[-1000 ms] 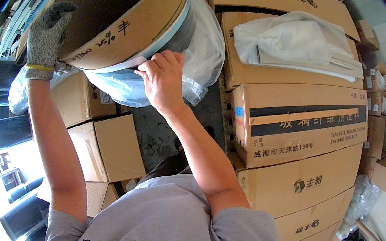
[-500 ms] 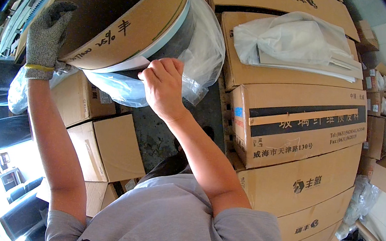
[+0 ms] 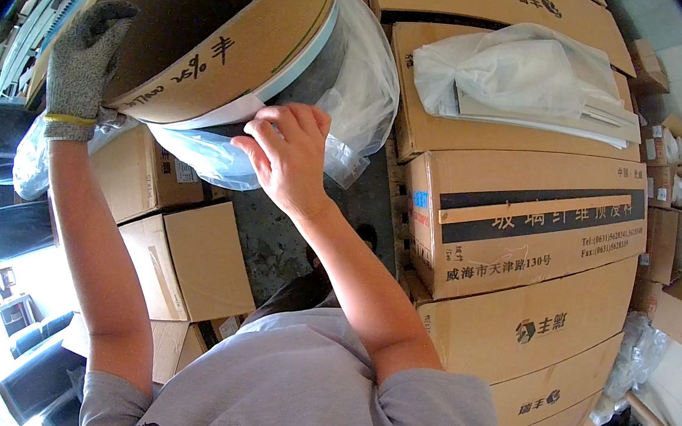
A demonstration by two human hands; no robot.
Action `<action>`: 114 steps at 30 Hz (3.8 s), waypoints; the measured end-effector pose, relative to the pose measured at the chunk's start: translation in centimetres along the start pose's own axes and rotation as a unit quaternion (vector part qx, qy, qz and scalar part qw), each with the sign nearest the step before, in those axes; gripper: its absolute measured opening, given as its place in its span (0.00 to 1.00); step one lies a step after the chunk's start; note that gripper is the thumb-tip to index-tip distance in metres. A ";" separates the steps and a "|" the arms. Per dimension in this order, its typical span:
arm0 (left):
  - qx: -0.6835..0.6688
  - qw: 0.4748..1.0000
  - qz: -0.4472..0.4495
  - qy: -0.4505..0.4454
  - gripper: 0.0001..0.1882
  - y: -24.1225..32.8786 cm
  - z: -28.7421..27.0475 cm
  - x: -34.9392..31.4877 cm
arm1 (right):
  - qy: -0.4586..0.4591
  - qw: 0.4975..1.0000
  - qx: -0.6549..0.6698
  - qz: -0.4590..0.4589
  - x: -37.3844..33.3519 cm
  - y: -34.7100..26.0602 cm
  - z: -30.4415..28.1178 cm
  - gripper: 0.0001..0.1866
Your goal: The person opens a cardboard box and removes a large cylindrical roll wrapped in plastic. They unwrap the roll, inspect the cardboard tube, and then rewrap the roll in the plastic bag.
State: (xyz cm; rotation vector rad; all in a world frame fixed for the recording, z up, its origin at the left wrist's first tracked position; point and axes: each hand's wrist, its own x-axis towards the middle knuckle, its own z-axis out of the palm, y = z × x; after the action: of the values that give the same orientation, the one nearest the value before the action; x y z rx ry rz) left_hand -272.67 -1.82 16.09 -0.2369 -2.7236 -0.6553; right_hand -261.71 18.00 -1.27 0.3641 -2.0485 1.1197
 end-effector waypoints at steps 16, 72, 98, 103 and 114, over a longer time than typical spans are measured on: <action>-0.021 1.000 -0.010 0.011 0.13 0.0 0.2 0.0 | 0.025 0.999 0.013 0.028 0.5 0.5 1.2 0.08; 0.063 0.993 0.079 -0.054 0.12 1.2 -0.4 0.0 | -0.164 0.954 0.069 0.240 -1.0 -1.7 -1.5 0.09; 0.034 0.998 0.055 -0.022 0.13 2.0 -0.7 -0.5 | -0.098 0.566 0.546 0.610 -2.7 -1.9 -0.4 0.12; 0.020 0.998 0.045 -0.028 0.13 2.0 -0.8 -0.5 | -0.038 0.516 0.607 0.603 -1.6 -3.1 -0.5 0.11; 0.024 0.998 0.056 -0.020 0.13 2.3 -0.9 -0.5 | -0.081 0.498 0.611 0.610 -1.2 -5.1 1.8 0.16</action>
State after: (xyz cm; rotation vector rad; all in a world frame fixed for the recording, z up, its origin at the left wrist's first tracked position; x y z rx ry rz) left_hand -271.41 -0.20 17.60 -0.3920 -2.7358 -0.5601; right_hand -258.86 13.45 0.29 -0.5599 -0.9253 3.4413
